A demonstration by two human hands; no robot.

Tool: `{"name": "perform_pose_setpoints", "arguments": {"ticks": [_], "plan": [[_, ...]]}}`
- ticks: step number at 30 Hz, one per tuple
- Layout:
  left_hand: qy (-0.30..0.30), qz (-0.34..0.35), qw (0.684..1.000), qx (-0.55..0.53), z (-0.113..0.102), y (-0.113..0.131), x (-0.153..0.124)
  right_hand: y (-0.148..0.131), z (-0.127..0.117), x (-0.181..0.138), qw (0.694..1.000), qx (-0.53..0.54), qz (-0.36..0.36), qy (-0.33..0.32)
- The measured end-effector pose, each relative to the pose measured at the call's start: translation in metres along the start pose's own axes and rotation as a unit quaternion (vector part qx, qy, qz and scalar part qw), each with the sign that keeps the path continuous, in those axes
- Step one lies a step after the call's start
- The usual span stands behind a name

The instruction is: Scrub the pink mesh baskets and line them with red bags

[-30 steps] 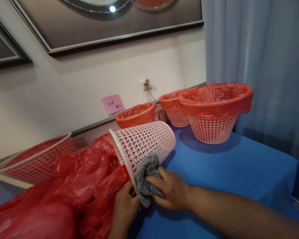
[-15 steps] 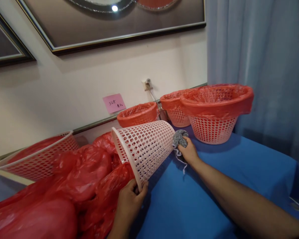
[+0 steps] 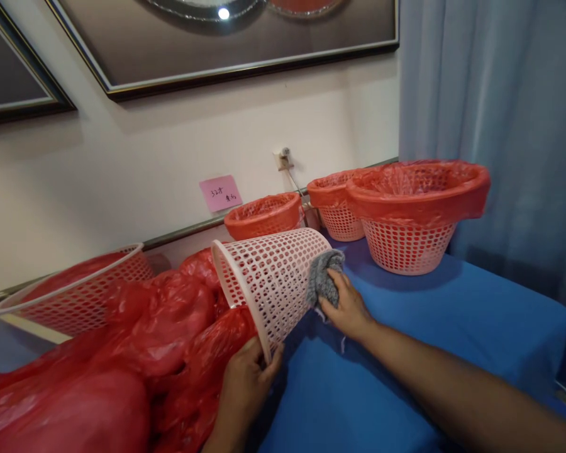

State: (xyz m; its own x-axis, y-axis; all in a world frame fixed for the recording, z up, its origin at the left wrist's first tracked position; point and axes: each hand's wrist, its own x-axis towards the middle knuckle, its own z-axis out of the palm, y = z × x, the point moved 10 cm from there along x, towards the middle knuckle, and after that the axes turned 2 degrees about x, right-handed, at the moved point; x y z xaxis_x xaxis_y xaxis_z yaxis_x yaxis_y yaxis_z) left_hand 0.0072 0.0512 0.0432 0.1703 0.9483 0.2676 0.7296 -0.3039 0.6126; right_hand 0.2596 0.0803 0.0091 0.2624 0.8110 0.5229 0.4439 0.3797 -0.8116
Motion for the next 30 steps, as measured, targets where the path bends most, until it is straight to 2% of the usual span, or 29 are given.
{"name": "perform_pose_setpoints", "arguments": {"ticks": [2, 4, 6, 7, 8, 10, 13, 16, 18, 21, 24, 27, 30], "plan": [[0.010, 0.028, 0.999, -0.021, -0.003, 0.004, 0.000, -0.040, 0.016, -0.021, 0.990, -0.029, -0.120, -0.074], [0.030, 0.050, 0.998, -0.021, -0.010, 0.008, -0.001, -0.075, 0.032, -0.047, 0.960, -0.036, -0.234, -0.147], [0.040, 0.069, 0.997, -0.009, -0.014, 0.013, -0.002, -0.096, 0.041, -0.066, 0.932, -0.029, -0.307, -0.191], [0.043, 0.074, 0.996, -0.005, -0.015, 0.014, -0.003, -0.099, 0.043, -0.068, 0.928, -0.023, -0.315, -0.199], [0.049, 0.075, 0.996, -0.007, -0.017, 0.015, -0.003, -0.097, 0.042, -0.065, 0.932, -0.016, -0.304, -0.198], [0.062, 0.065, 0.996, -0.018, -0.019, 0.014, -0.003, -0.078, 0.034, -0.043, 0.958, 0.004, -0.235, -0.167], [0.075, 0.056, 0.996, -0.015, -0.018, 0.011, -0.004, -0.016, 0.003, 0.004, 0.997, 0.047, -0.039, -0.036], [0.072, 0.057, 0.996, 0.007, -0.013, 0.009, -0.006, 0.048, -0.020, 0.028, 0.987, 0.065, 0.127, 0.073], [0.062, 0.057, 0.996, 0.002, -0.009, 0.006, -0.007, 0.068, -0.021, 0.034, 0.980, 0.064, 0.166, 0.086], [0.062, 0.056, 0.996, -0.008, -0.007, 0.001, -0.007, 0.070, -0.013, 0.028, 0.979, 0.068, 0.175, 0.081], [0.079, 0.053, 0.995, -0.007, -0.011, -0.001, -0.007, 0.038, -0.002, 0.012, 0.991, 0.056, 0.113, 0.052], [0.080, 0.036, 0.996, -0.015, -0.011, -0.005, -0.006, -0.013, 0.012, -0.010, 0.999, 0.005, -0.024, -0.024], [0.070, 0.027, 0.997, -0.036, -0.010, -0.008, -0.005, -0.060, 0.030, -0.038, 0.978, -0.038, -0.171, -0.114]]}}
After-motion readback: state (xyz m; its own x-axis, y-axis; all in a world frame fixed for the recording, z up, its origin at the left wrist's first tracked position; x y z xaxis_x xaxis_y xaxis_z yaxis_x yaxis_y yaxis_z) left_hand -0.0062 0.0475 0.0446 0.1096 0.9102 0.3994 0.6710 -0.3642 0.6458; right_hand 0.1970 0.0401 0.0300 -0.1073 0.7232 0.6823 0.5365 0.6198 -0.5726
